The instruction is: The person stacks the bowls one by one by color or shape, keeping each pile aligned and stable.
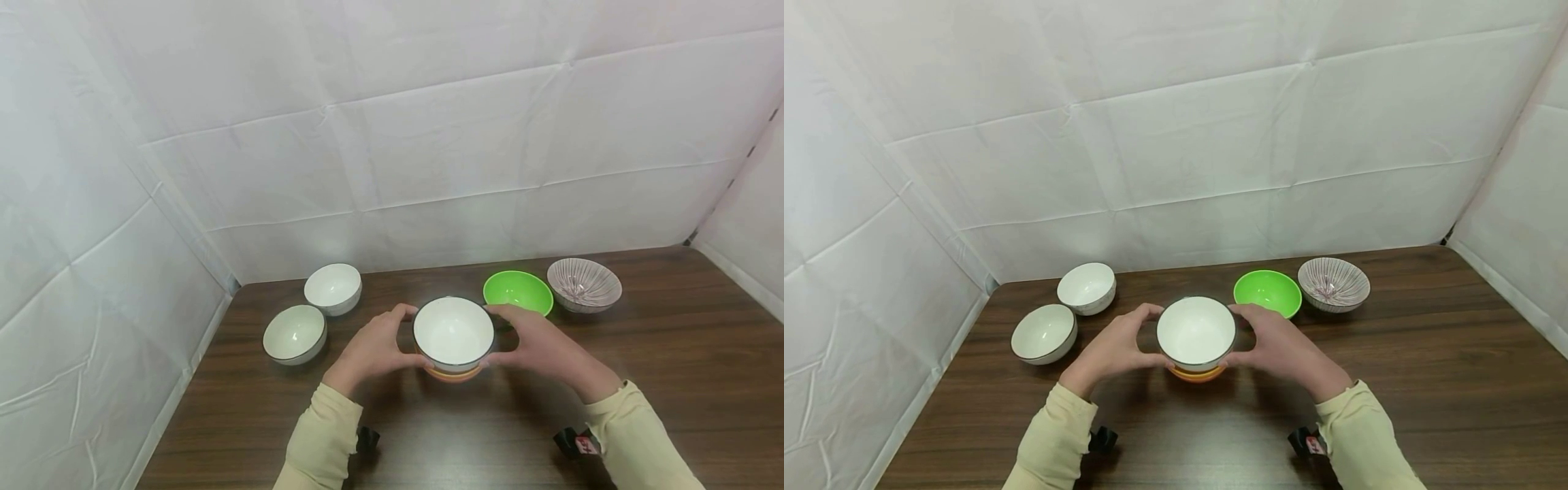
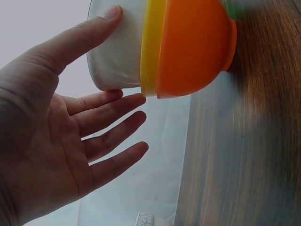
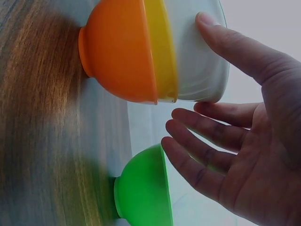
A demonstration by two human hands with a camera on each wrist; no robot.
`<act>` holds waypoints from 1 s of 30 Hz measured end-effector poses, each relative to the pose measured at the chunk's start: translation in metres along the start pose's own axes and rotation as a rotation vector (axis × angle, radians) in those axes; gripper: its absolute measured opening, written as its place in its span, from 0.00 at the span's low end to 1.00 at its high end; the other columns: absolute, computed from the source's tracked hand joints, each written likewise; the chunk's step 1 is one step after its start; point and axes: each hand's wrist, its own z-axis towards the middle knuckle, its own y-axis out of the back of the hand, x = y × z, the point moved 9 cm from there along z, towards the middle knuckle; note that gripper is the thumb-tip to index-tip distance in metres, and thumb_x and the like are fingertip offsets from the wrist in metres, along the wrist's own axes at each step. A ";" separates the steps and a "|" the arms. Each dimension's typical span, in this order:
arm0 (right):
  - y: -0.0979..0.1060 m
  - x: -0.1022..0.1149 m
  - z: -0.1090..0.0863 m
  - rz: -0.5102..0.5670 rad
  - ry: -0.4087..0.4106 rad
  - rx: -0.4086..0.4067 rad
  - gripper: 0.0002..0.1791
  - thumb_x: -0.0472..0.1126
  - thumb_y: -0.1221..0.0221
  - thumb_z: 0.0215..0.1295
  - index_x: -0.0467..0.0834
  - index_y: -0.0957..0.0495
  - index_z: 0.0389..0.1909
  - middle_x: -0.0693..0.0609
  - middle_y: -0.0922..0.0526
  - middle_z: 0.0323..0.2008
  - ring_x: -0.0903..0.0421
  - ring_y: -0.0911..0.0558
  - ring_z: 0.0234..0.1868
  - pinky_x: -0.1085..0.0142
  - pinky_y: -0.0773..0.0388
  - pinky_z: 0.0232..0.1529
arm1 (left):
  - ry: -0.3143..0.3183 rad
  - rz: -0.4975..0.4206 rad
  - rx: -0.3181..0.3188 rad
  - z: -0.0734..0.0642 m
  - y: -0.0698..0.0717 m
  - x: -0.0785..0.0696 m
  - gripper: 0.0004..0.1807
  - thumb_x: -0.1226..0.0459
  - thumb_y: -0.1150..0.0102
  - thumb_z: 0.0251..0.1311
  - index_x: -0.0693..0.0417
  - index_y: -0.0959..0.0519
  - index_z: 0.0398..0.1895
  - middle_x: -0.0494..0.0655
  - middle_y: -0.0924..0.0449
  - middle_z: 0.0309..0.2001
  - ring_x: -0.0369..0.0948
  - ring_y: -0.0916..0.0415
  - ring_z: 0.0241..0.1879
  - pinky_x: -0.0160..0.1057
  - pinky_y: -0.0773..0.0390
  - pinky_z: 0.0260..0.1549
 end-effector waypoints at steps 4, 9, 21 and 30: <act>-0.001 -0.001 0.000 0.004 -0.002 0.006 0.49 0.53 0.23 0.45 0.29 0.30 0.63 0.33 0.23 0.62 0.36 0.25 0.65 0.41 0.28 0.64 | -0.009 -0.001 -0.001 0.000 0.000 0.000 0.44 0.48 0.22 0.44 0.52 0.30 0.64 0.51 0.22 0.62 0.49 0.26 0.65 0.54 0.25 0.62; -0.003 -0.001 0.000 0.005 -0.003 0.013 0.50 0.55 0.23 0.45 0.29 0.30 0.63 0.33 0.23 0.62 0.36 0.26 0.65 0.41 0.28 0.64 | -0.009 0.009 0.005 -0.001 -0.001 0.000 0.43 0.49 0.22 0.44 0.52 0.30 0.64 0.51 0.22 0.62 0.48 0.26 0.64 0.53 0.24 0.62; -0.007 -0.001 0.002 0.001 0.005 0.023 0.50 0.55 0.23 0.45 0.28 0.30 0.63 0.33 0.23 0.61 0.36 0.24 0.63 0.41 0.26 0.62 | -0.003 0.018 0.020 0.000 -0.004 0.002 0.43 0.49 0.21 0.44 0.53 0.30 0.63 0.51 0.21 0.61 0.47 0.25 0.63 0.52 0.23 0.61; -0.008 -0.002 0.002 0.004 0.004 0.033 0.50 0.56 0.23 0.46 0.29 0.30 0.63 0.34 0.23 0.61 0.36 0.25 0.64 0.41 0.26 0.63 | -0.002 0.010 0.026 0.000 -0.005 0.002 0.43 0.49 0.21 0.43 0.52 0.30 0.61 0.51 0.21 0.60 0.47 0.24 0.62 0.52 0.22 0.59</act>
